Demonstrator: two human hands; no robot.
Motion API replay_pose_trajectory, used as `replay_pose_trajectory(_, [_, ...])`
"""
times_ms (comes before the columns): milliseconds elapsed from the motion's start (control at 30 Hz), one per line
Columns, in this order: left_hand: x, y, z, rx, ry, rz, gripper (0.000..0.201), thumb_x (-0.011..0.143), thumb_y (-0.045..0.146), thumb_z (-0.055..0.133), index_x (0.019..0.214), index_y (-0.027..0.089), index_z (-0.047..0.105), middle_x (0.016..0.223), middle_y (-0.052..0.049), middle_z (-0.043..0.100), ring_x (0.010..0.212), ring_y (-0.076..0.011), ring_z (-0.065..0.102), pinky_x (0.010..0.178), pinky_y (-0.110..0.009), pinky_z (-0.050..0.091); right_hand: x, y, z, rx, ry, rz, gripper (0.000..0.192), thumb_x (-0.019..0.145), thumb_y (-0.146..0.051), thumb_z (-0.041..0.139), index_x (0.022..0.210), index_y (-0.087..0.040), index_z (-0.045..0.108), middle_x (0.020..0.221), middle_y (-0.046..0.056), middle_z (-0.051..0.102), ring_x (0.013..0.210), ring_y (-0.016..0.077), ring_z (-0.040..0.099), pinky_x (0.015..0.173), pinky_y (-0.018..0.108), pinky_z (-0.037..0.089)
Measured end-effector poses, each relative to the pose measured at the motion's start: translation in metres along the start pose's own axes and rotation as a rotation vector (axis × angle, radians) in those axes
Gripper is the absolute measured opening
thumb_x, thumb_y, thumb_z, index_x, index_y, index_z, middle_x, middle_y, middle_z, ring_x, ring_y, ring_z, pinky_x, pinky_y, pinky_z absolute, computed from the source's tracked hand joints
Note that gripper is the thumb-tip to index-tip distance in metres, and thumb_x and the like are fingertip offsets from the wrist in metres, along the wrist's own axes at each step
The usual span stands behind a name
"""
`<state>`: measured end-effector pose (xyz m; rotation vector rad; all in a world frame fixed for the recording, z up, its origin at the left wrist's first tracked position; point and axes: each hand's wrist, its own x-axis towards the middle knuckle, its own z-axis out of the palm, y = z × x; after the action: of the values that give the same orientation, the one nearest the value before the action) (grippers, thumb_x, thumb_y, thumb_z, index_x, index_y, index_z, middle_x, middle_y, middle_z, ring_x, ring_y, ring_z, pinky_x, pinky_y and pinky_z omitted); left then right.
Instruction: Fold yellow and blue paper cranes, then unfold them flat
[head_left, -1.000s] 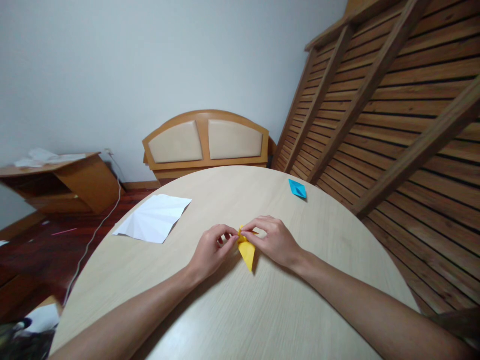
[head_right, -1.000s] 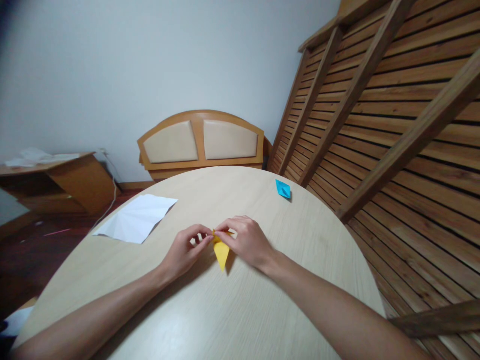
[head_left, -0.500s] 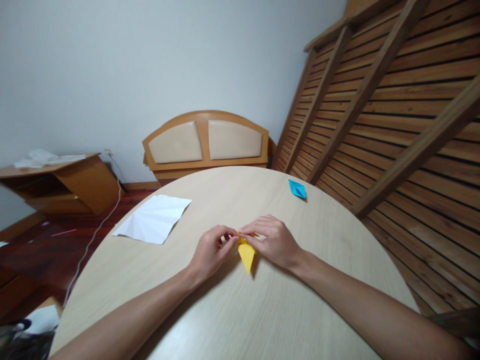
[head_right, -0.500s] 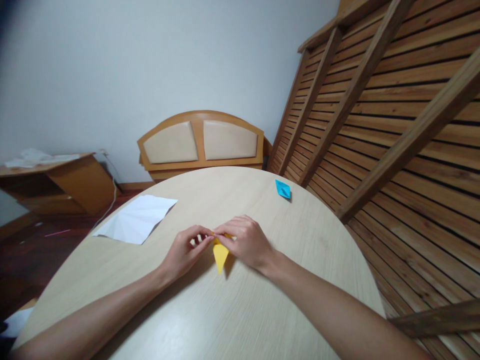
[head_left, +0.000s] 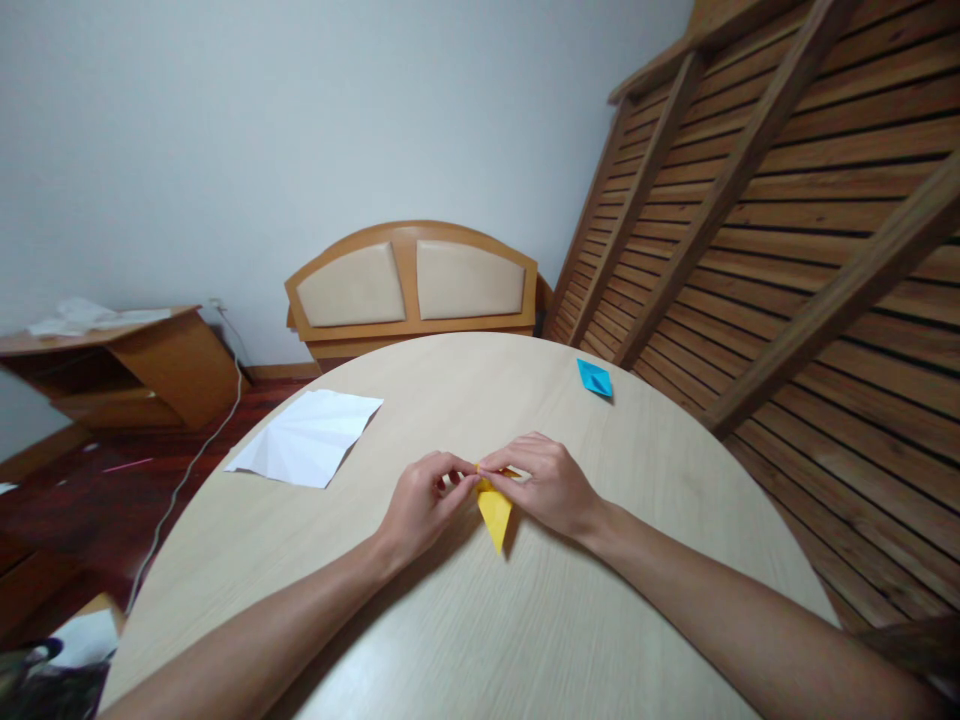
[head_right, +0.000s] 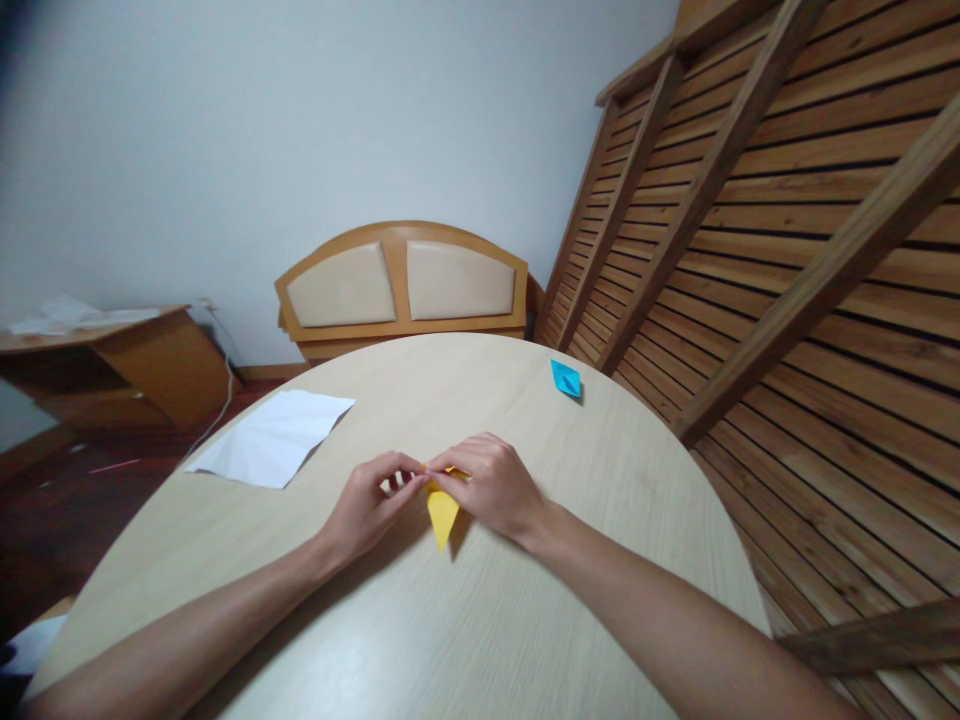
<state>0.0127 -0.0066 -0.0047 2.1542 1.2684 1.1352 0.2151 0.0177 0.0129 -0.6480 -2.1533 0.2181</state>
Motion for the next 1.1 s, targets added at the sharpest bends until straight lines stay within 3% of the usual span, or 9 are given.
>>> replay_pose_trajectory(167, [0.0006, -0.0008, -0.0001, 0.021, 0.006, 0.003, 0.016, 0.092, 0.028, 0.059, 0.088, 0.018, 0.071, 0.077, -0.004, 0.07, 0.064, -0.0147, 0.057, 0.061, -0.026, 0.045, 0.0007, -0.0013, 0.0002, 0.019, 0.006, -0.006, 0.006, 0.091, -0.024, 0.068, 0.09, -0.021, 0.073, 0.086, 0.0, 0.078, 0.079, 0.0161, 0.071, 0.077, 0.031, 0.048])
replay_pose_trajectory(600, [-0.002, 0.002, -0.0007, -0.014, -0.001, -0.003, 0.019, 0.096, 0.027, 0.053, 0.094, 0.018, 0.07, 0.088, -0.005, 0.072, 0.074, -0.0159, 0.062, 0.064, -0.026, 0.047, 0.0026, -0.0055, -0.0006, 0.232, 0.031, 0.309, 0.003, 0.088, -0.021, 0.067, 0.091, -0.021, 0.067, 0.086, 0.0, 0.073, 0.08, 0.015, 0.069, 0.077, 0.028, 0.053])
replay_pose_trajectory(1100, [-0.0011, 0.0054, 0.0009, -0.013, -0.012, -0.032, 0.02, 0.093, 0.026, 0.052, 0.093, 0.018, 0.07, 0.087, -0.005, 0.073, 0.069, -0.0144, 0.061, 0.06, -0.025, 0.045, 0.0023, -0.0028, -0.0018, 0.337, -0.063, 0.356, 0.006, 0.09, -0.022, 0.063, 0.094, -0.02, 0.067, 0.09, 0.002, 0.073, 0.083, 0.0154, 0.069, 0.077, 0.029, 0.056])
